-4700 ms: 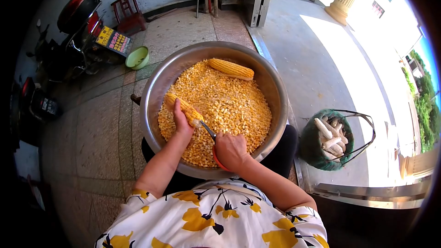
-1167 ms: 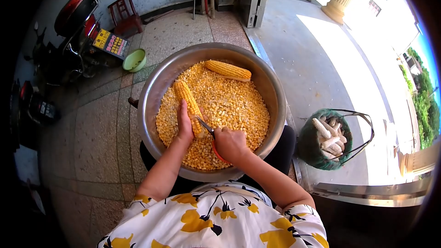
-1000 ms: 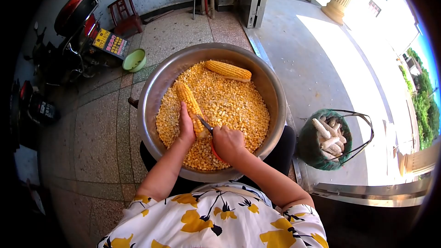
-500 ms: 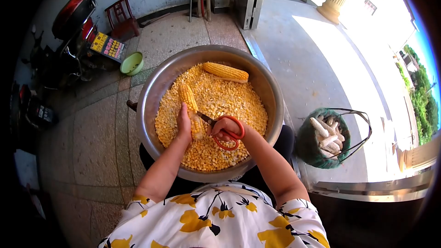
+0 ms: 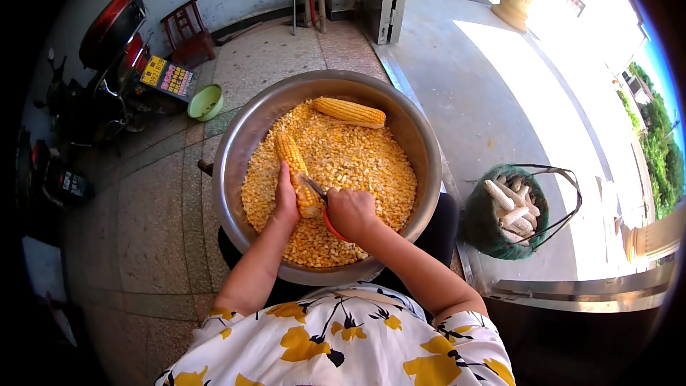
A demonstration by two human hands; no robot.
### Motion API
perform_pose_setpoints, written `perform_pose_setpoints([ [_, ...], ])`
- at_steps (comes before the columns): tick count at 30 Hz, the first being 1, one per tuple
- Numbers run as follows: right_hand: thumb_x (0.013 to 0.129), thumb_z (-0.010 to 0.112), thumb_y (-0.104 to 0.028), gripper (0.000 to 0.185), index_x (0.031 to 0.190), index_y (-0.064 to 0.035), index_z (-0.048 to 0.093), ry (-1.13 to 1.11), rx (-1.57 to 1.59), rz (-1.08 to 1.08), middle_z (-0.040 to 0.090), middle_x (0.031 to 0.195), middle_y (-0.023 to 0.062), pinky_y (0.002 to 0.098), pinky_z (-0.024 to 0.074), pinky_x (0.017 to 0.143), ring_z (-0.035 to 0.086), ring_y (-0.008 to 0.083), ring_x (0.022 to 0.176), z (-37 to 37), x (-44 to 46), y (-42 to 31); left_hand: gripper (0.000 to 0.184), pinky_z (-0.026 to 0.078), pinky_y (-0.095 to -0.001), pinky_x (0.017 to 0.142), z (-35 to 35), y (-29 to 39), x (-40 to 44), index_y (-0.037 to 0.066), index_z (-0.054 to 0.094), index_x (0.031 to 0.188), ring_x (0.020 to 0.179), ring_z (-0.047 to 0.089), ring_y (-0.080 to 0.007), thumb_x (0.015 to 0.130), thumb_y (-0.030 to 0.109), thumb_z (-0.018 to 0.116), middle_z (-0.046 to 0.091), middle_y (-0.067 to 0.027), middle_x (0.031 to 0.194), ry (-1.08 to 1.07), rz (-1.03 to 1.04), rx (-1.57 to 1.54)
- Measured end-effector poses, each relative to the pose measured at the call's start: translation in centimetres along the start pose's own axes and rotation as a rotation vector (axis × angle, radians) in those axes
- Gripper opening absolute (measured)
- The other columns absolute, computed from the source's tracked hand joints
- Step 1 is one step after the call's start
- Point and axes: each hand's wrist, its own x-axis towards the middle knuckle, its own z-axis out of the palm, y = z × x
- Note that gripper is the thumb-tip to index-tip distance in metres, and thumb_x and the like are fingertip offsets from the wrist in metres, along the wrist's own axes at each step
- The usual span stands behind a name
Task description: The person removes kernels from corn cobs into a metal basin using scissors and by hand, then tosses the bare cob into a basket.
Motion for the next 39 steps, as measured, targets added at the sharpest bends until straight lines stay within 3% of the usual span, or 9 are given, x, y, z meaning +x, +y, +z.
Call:
perform_pose_setpoints([
  [14, 0.079, 0.058, -0.021, 0.022, 0.077, 0.0003, 0.063, 0.068, 0.064, 0.014, 0.066, 0.072, 0.0169, 0.0372, 0.0519, 0.06, 0.067, 0.0275, 0.068, 1.0, 2.8, -1.0, 0.063, 0.036, -0.0374, 0.099, 0.3, -1.3, 1.0, -0.006, 0.039, 0.13, 0.116, 0.046, -0.0288, 0.094, 0.046, 0.043, 0.047, -0.02, 0.127, 0.279, 0.273, 0.469],
  [17, 0.073, 0.062, -0.017, 0.021, 0.077, 0.0038, 0.061, -0.182, 0.585, 0.065, 0.063, 0.066, 0.0166, 0.0344, 0.0485, 0.049, 0.062, 0.024, 0.054, -0.3, 4.7, 1.3, 0.059, 0.042, -0.0347, 0.092, -0.3, -1.0, 1.0, -0.004, 0.042, 0.127, 0.107, 0.051, -0.0249, 0.094, 0.045, 0.043, 0.051, -0.0163, 0.119, 0.128, 0.157, 0.269],
  [20, 0.07, 0.059, -0.011, 0.016, 0.076, 0.0036, 0.061, -0.6, 1.259, 0.052, 0.056, 0.056, 0.0085, 0.0275, 0.0385, 0.038, 0.048, 0.0167, 0.039, 0.1, 5.8, 4.2, 0.051, 0.053, -0.0345, 0.058, -1.4, -1.4, 1.8, 0.006, 0.048, 0.117, 0.075, 0.061, -0.0195, 0.093, 0.05, 0.041, 0.058, -0.0095, 0.092, 0.078, 0.064, 0.181],
  [21, 0.07, 0.059, -0.011, 0.016, 0.076, 0.0036, 0.061, -0.598, 1.257, 0.05, 0.056, 0.056, 0.0085, 0.0275, 0.0385, 0.038, 0.048, 0.0167, 0.039, 0.5, 5.9, 5.2, 0.051, 0.053, -0.0345, 0.058, -1.0, -0.5, 0.9, 0.006, 0.048, 0.117, 0.075, 0.061, -0.0195, 0.093, 0.05, 0.041, 0.058, -0.0095, 0.092, 0.077, 0.068, 0.18],
  [23, 0.071, 0.053, -0.009, 0.017, 0.078, 0.0044, 0.06, -0.935, 1.925, 0.105, 0.054, 0.054, 0.0073, 0.027, 0.0378, 0.037, 0.048, 0.0153, 0.039, 1.6, 6.5, 7.3, 0.052, 0.051, -0.0326, 0.048, 0.0, 2.0, -1.1, 0.007, 0.05, 0.111, 0.061, 0.06, -0.0196, 0.093, 0.054, 0.036, 0.059, -0.0097, 0.083, -0.197, -0.275, -0.017],
  [25, 0.073, 0.051, -0.009, 0.019, 0.084, 0.0046, 0.059, -0.857, 1.795, 0.09, 0.055, 0.055, 0.0074, 0.027, 0.0393, 0.038, 0.049, 0.015, 0.04, 2.0, 5.8, 7.3, 0.053, 0.049, -0.032, 0.044, 1.3, 2.3, -1.8, 0.008, 0.05, 0.105, 0.055, 0.059, -0.0195, 0.092, 0.057, 0.033, 0.059, -0.0096, 0.077, -0.178, -0.244, 0.004],
  [28, 0.078, 0.052, -0.014, 0.018, 0.083, 0.0, 0.062, -0.24, 0.96, 0.082, 0.061, 0.064, 0.0126, 0.0344, 0.0485, 0.049, 0.06, 0.0231, 0.051, 0.5, 2.4, 4.4, 0.051, 0.05, -0.0328, 0.047, 1.5, 1.9, -1.4, 0.009, 0.051, 0.105, 0.056, 0.059, -0.0198, 0.092, 0.057, 0.036, 0.059, -0.0087, 0.077, -0.121, -0.154, -0.008],
  [29, 0.08, 0.053, -0.019, 0.019, 0.084, -0.0047, 0.064, 0.005, 0.387, -0.005, 0.064, 0.069, 0.0157, 0.038, 0.0505, 0.057, 0.064, 0.0281, 0.063, 1.2, 2.0, 3.6, 0.051, 0.05, -0.0328, 0.047, 1.5, 1.5, -1.3, 0.009, 0.051, 0.105, 0.056, 0.059, -0.0198, 0.092, 0.057, 0.036, 0.059, -0.0087, 0.077, -0.12, -0.161, -0.007],
  [39, 0.083, 0.052, -0.027, 0.023, 0.088, -0.0076, 0.064, -0.088, 0.11, -0.02, 0.065, 0.074, 0.0157, 0.0417, 0.0508, 0.062, 0.065, 0.0325, 0.072, -1.9, 0.4, 1.4, 0.041, 0.051, -0.0329, 0.052, 0.5, 0.0, -0.4, 0.005, 0.043, 0.112, 0.06, 0.059, -0.0198, 0.094, 0.042, 0.043, 0.055, -0.008, 0.083, -0.077, 0.173, 0.127],
])
